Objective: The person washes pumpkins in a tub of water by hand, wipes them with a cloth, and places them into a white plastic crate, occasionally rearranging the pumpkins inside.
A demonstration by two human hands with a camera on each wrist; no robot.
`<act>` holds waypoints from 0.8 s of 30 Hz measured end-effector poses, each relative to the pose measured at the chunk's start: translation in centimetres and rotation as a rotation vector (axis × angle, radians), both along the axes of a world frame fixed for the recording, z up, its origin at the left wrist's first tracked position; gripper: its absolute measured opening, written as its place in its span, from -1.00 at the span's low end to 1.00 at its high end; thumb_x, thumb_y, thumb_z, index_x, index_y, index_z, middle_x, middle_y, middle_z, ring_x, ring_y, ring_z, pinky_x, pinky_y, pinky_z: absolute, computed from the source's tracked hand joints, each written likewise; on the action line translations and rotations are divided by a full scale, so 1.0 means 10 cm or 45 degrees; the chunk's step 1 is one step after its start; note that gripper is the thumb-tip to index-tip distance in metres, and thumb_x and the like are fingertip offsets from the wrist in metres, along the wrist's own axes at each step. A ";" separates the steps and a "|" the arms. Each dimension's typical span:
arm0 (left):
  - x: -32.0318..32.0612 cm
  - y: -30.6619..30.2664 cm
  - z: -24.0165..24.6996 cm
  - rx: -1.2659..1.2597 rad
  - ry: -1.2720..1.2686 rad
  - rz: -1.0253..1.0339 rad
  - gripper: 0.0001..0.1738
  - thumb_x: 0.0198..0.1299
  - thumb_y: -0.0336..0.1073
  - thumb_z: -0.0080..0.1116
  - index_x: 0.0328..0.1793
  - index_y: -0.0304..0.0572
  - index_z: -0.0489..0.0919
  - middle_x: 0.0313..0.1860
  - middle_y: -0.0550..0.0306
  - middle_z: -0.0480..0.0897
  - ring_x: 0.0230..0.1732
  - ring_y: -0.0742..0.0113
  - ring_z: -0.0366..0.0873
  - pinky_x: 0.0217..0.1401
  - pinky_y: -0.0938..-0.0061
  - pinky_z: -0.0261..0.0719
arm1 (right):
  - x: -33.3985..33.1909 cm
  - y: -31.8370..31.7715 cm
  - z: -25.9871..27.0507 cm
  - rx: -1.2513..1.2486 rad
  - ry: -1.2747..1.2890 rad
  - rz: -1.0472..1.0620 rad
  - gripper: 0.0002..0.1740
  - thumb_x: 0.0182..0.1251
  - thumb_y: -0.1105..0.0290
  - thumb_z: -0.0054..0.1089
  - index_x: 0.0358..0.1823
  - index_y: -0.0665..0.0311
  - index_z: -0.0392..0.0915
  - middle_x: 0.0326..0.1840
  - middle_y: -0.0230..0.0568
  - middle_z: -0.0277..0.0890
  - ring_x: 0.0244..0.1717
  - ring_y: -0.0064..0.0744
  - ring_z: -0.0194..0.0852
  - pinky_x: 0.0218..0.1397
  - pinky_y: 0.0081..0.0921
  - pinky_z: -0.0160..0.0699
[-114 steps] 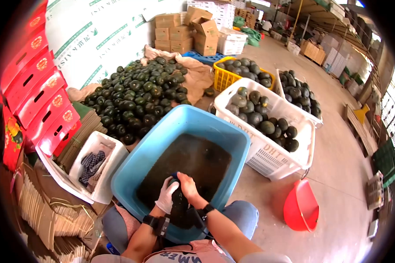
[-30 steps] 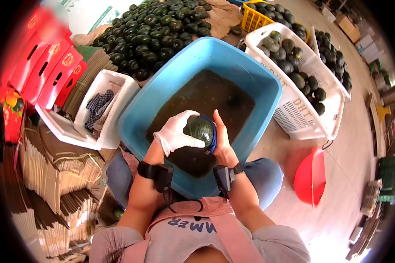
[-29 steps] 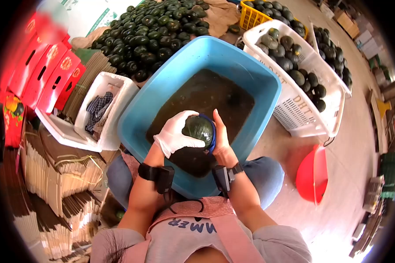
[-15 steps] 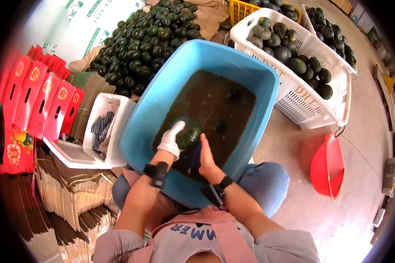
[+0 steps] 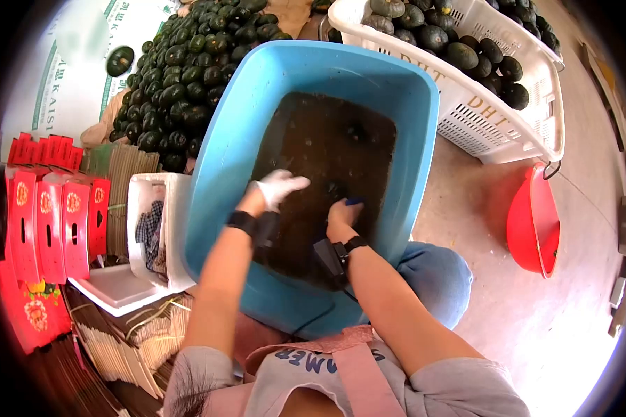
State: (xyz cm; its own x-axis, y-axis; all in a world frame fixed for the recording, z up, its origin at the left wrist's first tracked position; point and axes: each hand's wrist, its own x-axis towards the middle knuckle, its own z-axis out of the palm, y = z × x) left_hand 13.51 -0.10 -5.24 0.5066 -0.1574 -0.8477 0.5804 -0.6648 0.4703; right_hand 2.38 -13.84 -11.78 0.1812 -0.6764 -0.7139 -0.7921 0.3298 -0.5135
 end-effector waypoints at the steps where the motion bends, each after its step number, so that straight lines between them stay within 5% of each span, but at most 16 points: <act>1: -0.07 -0.10 -0.16 -0.030 -0.220 -0.480 0.17 -0.05 0.27 0.34 0.56 -0.24 0.09 0.42 -0.25 0.37 0.39 -0.17 0.35 0.29 0.03 0.38 | -0.03 -0.02 -0.17 -0.047 0.054 0.011 -0.47 0.42 0.14 -0.04 0.34 0.19 0.23 0.30 0.20 0.35 0.28 0.15 0.37 0.27 -0.12 0.43; 3: -0.18 -0.30 -0.96 -0.044 -0.354 -0.695 0.27 -0.09 0.45 0.25 0.51 -0.44 0.16 0.43 -0.37 0.32 0.46 -0.23 0.26 0.45 0.19 0.23 | -0.03 -0.04 -0.06 0.103 0.268 0.025 -0.36 0.40 0.06 -0.06 0.43 0.14 0.15 0.46 0.15 0.17 0.44 0.11 0.19 0.40 -0.03 0.28; 5: -0.21 -0.76 -1.10 0.123 -0.150 -0.114 0.24 -0.12 0.50 0.22 0.47 -0.39 0.26 0.44 -0.37 0.31 0.49 -0.23 0.22 0.45 0.19 0.22 | -0.08 -0.08 -0.43 0.105 0.311 0.048 -0.32 0.38 0.05 -0.07 0.48 0.10 0.10 0.51 0.11 0.10 0.50 0.09 0.08 0.45 -0.01 0.21; 6: -0.25 -0.98 -0.71 0.273 -0.020 0.201 0.21 -0.13 0.51 0.20 0.44 -0.38 0.33 0.45 -0.35 0.31 0.50 -0.21 0.21 0.44 0.19 0.23 | -0.12 -0.12 -0.57 0.198 0.216 0.043 -0.31 0.38 0.02 -0.09 0.48 0.10 0.13 0.49 0.11 0.14 0.47 0.12 0.13 0.45 -0.03 0.24; 8: -0.17 -0.99 -1.68 0.151 -0.195 0.033 0.13 -0.15 0.42 0.29 0.37 -0.37 0.40 0.40 -0.35 0.37 0.44 -0.21 0.29 0.39 0.17 0.29 | -0.15 -0.17 -0.71 0.310 0.133 -0.019 -0.28 0.39 -0.07 -0.10 0.48 0.16 0.17 0.47 0.12 0.19 0.43 0.13 0.21 0.39 -0.06 0.32; 12: -0.05 -0.96 -1.35 -0.131 -0.348 -0.560 -0.05 -0.20 0.02 0.42 0.31 -0.40 0.38 0.09 -0.22 0.58 0.01 -0.08 0.58 0.12 0.23 0.50 | 0.04 -0.19 -0.40 0.419 0.117 -0.293 -0.22 0.40 -0.19 -0.11 0.44 0.24 0.24 0.43 0.11 0.27 0.37 0.11 0.30 0.31 -0.11 0.41; 14: -0.12 -0.89 -1.26 -0.129 -0.026 0.295 -0.10 -0.22 -0.17 0.45 0.30 -0.38 0.37 0.06 -0.16 0.57 0.01 0.03 0.57 0.09 0.29 0.52 | 0.06 -0.14 -0.30 0.471 0.140 -0.441 -0.21 0.41 -0.22 -0.12 0.42 0.27 0.27 0.40 0.08 0.32 0.35 0.08 0.34 0.29 -0.13 0.42; 16: -0.33 -0.67 -0.77 -0.216 -0.227 0.380 -0.11 -0.24 -0.33 0.46 0.32 -0.32 0.35 0.09 -0.14 0.54 0.07 0.11 0.54 0.13 0.34 0.51 | 0.08 -0.09 -0.30 0.627 -0.300 -0.222 -0.17 0.38 -0.32 -0.11 0.35 0.24 0.36 0.33 -0.03 0.41 0.26 -0.02 0.42 0.25 -0.15 0.45; 18: -0.45 -0.37 -0.59 -0.686 -0.490 0.197 -0.16 -0.13 -0.41 0.39 0.37 -0.32 0.30 0.05 -0.04 0.55 0.07 0.16 0.53 0.17 0.40 0.51 | 0.17 -0.07 -0.36 1.042 -0.719 -0.345 -0.20 0.37 -0.37 -0.14 0.23 0.20 0.47 0.19 -0.11 0.53 0.15 -0.10 0.49 0.22 -0.14 0.47; 22: -0.78 -0.13 -0.29 -1.244 -0.434 0.870 -0.17 -0.09 -0.52 0.49 0.37 -0.18 0.36 0.14 0.11 0.54 0.13 0.30 0.51 0.24 0.40 0.51 | 0.27 -0.10 0.57 1.526 -0.876 -0.065 -0.24 0.38 -0.39 -0.21 0.02 0.17 0.60 0.01 -0.15 0.64 0.05 -0.11 0.57 0.23 -0.10 0.48; 24: -0.94 -0.13 -0.06 -1.183 -0.753 0.897 -0.28 0.03 -0.48 0.45 0.35 -0.19 0.38 0.10 0.18 0.55 0.09 0.38 0.52 0.21 0.47 0.52 | 0.29 0.04 0.57 1.429 -0.986 0.258 -0.25 0.46 -0.29 -0.21 0.23 0.24 0.48 0.17 -0.16 0.54 0.23 -0.23 0.44 0.38 -0.29 0.33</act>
